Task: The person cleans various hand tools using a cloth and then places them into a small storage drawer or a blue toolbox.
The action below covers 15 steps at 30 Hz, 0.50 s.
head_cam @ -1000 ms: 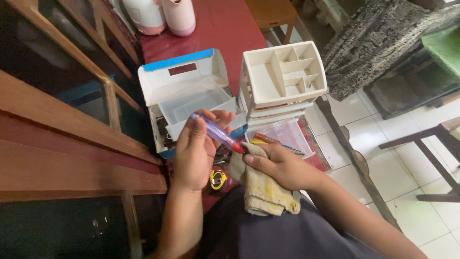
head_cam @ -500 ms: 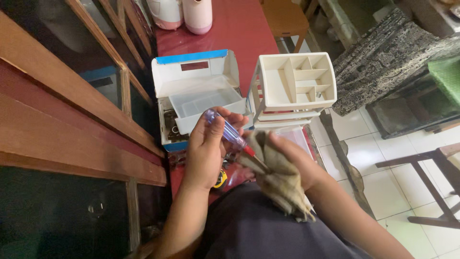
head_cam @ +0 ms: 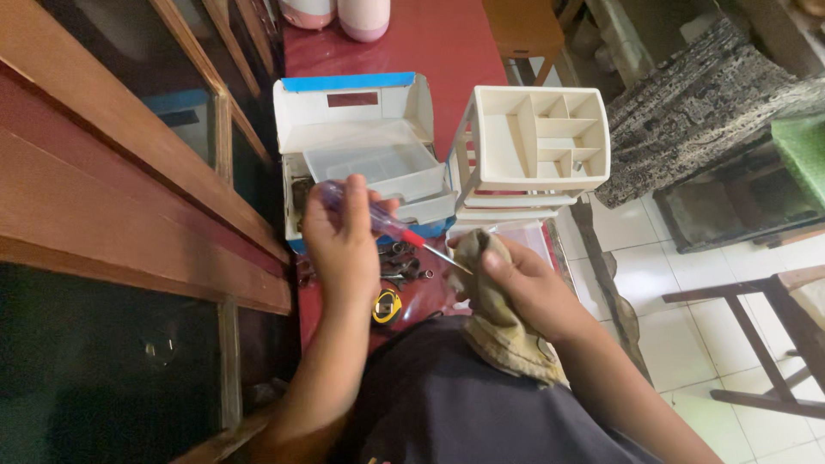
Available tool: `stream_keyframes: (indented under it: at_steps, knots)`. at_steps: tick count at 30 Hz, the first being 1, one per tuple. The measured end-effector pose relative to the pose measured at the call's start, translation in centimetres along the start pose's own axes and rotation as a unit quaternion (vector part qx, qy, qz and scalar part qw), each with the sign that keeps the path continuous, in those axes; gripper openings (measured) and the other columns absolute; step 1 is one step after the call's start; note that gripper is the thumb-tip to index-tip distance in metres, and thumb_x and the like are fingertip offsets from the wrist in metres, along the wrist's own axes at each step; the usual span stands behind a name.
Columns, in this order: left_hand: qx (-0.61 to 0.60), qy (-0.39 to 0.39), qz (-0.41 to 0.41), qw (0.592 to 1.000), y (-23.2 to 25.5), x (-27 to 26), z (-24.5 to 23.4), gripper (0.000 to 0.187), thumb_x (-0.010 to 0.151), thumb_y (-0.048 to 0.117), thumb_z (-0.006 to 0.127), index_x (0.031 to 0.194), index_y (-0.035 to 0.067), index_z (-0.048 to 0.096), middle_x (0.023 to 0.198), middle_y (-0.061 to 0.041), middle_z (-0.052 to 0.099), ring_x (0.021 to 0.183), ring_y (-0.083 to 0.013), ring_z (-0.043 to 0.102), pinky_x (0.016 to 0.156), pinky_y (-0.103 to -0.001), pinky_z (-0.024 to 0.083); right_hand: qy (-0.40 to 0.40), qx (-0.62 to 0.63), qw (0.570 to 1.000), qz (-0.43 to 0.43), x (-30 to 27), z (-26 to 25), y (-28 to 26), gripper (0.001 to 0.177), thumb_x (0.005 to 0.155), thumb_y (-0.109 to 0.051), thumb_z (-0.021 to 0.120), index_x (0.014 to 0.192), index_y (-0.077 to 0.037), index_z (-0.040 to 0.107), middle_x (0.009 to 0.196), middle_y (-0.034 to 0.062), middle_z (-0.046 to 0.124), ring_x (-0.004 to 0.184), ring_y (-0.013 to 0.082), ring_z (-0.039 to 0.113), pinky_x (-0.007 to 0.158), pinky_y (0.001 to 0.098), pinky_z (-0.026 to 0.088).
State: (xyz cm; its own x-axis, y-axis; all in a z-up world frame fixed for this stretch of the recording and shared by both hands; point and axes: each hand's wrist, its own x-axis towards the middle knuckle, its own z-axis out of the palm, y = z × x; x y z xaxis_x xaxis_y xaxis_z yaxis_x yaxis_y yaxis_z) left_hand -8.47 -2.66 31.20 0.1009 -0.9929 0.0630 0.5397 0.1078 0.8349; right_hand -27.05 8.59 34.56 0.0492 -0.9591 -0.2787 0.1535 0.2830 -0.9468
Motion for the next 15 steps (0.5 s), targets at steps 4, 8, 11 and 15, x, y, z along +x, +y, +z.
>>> stream_keyframes:
  at_steps: [4, 8, 11, 15]
  knots:
    - [0.035, -0.007, 0.019, 0.999, -0.9, -0.9, 0.1, 0.02, 0.101, 0.017, 0.069, 0.099, 0.006, 0.052, 0.085, -0.006, 0.064, 0.071, -0.0153, 0.068, 0.066, -0.035, 0.064, -0.027, -0.148, 0.988, -0.02, 0.3, 0.9, 1.0, 0.021, 0.099, -0.019, 0.065, 0.105, 0.0, 0.071, 0.091, 0.0042, 0.071, 0.084, 0.0113, 0.066, 0.078, 0.0286, 0.055]
    - [0.036, 0.053, 0.022, 0.998, 0.4, 0.4, -1.6, 0.019, 0.102, 0.018, 0.067, 0.1, 0.005, 0.054, 0.086, -0.005, 0.064, 0.07, -0.0164, 0.069, 0.066, -0.033, 0.06, 0.009, -0.158, 0.987, -0.019, -0.4, -0.7, 1.4, 0.019, 0.098, -0.015, 0.065, 0.105, 0.001, 0.072, 0.09, 0.0047, 0.072, 0.083, 0.0115, 0.064, 0.077, 0.0284, 0.054]
    - [-0.072, 0.155, -0.017, 0.985, 1.0, 1.5, -2.0, 0.02, 0.105, 0.021, 0.066, 0.103, 0.005, 0.054, 0.088, -0.004, 0.063, 0.075, -0.0116, 0.066, 0.072, -0.031, 0.062, 0.08, -0.097, 0.991, -0.053, -0.6, -2.4, 0.4, 0.026, 0.094, -0.015, 0.062, 0.113, 0.0, 0.069, 0.089, 0.0092, 0.073, 0.08, 0.0161, 0.067, 0.073, 0.0311, 0.055]
    - [0.091, -0.039, 0.01, 0.995, -0.5, -1.2, 0.4, 0.021, 0.101, 0.021, 0.068, 0.092, 0.007, 0.054, 0.08, -0.004, 0.066, 0.071, -0.0117, 0.071, 0.066, -0.025, 0.057, 0.153, 0.205, 0.946, -0.199, 0.9, -2.3, -2.6, 0.041, 0.1, -0.034, 0.058, 0.131, -0.007, 0.058, 0.116, 0.0134, 0.067, 0.105, 0.0246, 0.067, 0.093, 0.0418, 0.055]
